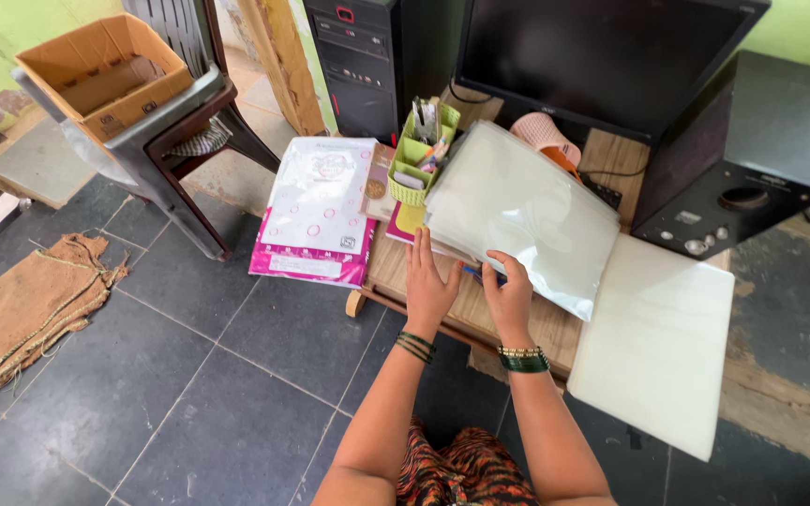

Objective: The person places items into plastic bags on a desk. They open clear plastic bags, insert white sheets, and place the filled bags into a larger grey printed mailing bag.

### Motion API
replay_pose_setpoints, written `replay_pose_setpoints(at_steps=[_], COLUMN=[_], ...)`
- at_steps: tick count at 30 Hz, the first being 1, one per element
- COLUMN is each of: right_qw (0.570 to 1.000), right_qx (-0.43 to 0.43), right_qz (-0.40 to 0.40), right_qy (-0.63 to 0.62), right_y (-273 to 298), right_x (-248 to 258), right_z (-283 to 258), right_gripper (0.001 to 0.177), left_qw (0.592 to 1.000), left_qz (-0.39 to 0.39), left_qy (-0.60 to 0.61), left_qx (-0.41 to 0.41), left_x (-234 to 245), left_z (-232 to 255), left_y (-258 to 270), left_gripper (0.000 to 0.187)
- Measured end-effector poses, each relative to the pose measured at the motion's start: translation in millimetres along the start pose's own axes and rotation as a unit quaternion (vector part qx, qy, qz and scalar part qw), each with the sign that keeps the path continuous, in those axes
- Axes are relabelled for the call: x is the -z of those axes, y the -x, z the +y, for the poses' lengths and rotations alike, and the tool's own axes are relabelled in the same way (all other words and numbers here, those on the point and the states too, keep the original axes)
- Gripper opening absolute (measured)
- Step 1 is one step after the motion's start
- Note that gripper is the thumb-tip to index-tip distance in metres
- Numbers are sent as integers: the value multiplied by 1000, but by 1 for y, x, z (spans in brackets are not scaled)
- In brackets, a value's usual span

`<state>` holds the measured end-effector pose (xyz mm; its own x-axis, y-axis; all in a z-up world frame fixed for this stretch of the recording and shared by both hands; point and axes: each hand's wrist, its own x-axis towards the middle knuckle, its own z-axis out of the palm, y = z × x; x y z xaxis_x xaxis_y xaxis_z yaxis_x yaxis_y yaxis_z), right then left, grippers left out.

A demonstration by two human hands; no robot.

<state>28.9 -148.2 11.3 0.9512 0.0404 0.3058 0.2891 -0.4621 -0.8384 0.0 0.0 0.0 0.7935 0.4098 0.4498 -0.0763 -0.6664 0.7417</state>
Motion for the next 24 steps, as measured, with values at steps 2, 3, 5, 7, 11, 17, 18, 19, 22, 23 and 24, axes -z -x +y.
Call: replay_pose_setpoints(at_steps=[2,3,5,7,11,17,18,19,22,23,24], right_qw=[1000,999,996,991,984,975,969,969,967,966,966], right_qx=[24,34,86,126,159,190,204,202,199,201,202], right_qz=[-13,-19,-10,-6,-11,-43,-46,-61,-97,-102,-107], right_qy=[11,17,32,47,80,105,127,127,125,124,122], right_y=[-6,-8,-16,-24,-48,-78,-82,-86,-94,-95,-96], right_x=[0,-2,-8,-12,-31,-59,-62,-64,-69,-71,-73], right_z=[-9,-12,-14,-12,-3,13,14,16,20,21,22], right_gripper=[32,34,36,39,46,58,60,59,57,57,57], left_qw=[1000,999,997,997,996,995,992,992,990,989,988], left_qz=[-11,-18,-19,-18,-19,-52,-70,-78,-90,-85,-81], left_qy=[18,27,49,62,78,76,83,65,24,19,13], left_qx=[21,32,50,52,42,44,61,70,102,116,130], left_x=[2,2,0,-6,-22,-41,-42,-44,-48,-48,-48], left_z=[-5,-8,-16,-26,-54,-80,-81,-80,-74,-72,-70], left_y=[-6,-7,-13,-22,-50,-87,-93,-98,-108,-110,-111], left_gripper=[85,85,83,80,75,73,72,69,60,58,56])
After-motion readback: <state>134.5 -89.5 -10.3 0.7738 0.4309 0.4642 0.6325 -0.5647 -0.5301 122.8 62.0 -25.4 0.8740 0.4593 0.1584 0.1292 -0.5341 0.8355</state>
